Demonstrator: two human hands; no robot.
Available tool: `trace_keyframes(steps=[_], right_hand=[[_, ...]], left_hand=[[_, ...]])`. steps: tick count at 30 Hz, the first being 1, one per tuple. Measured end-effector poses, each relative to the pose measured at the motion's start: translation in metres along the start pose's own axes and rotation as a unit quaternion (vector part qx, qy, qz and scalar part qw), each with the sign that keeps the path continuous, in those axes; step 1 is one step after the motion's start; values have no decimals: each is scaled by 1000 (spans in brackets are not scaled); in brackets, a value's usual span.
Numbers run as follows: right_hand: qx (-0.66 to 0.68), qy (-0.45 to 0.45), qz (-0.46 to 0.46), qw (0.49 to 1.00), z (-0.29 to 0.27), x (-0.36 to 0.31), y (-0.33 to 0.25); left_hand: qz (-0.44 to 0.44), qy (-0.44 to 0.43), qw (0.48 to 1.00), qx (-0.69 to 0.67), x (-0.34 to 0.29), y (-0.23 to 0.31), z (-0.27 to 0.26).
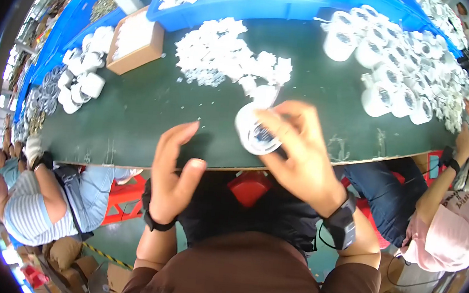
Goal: The person assembles a camera component by hand, picking up a white plastic housing, inserting a small wire connector, and fitting a white plastic cap onto the housing. After pressing the pieces together, the person sets the assembled part aside on the table and reaches for a small plastic ring from a pile.
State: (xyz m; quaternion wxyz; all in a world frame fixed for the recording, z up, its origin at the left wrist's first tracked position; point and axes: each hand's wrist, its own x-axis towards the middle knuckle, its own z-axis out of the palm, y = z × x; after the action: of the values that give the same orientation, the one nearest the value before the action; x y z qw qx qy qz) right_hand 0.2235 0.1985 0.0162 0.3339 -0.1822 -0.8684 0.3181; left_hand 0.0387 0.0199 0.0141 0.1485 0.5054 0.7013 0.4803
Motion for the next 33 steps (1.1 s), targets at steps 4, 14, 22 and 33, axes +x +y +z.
trace_keyframes(steps=[4, 14, 22, 33], right_hand=[[43, -106, -104, 988, 34, -1, -17], [416, -145, 186, 878, 36, 30, -41], [406, -130, 155, 891, 40, 28, -48], [373, -78, 225, 897, 65, 16, -48]], left_hand=[[13, -37, 998, -59, 11, 4, 12], [55, 67, 995, 52, 4, 1, 10], [19, 108, 990, 84, 6, 5, 13], [18, 129, 991, 0, 3, 2, 16]])
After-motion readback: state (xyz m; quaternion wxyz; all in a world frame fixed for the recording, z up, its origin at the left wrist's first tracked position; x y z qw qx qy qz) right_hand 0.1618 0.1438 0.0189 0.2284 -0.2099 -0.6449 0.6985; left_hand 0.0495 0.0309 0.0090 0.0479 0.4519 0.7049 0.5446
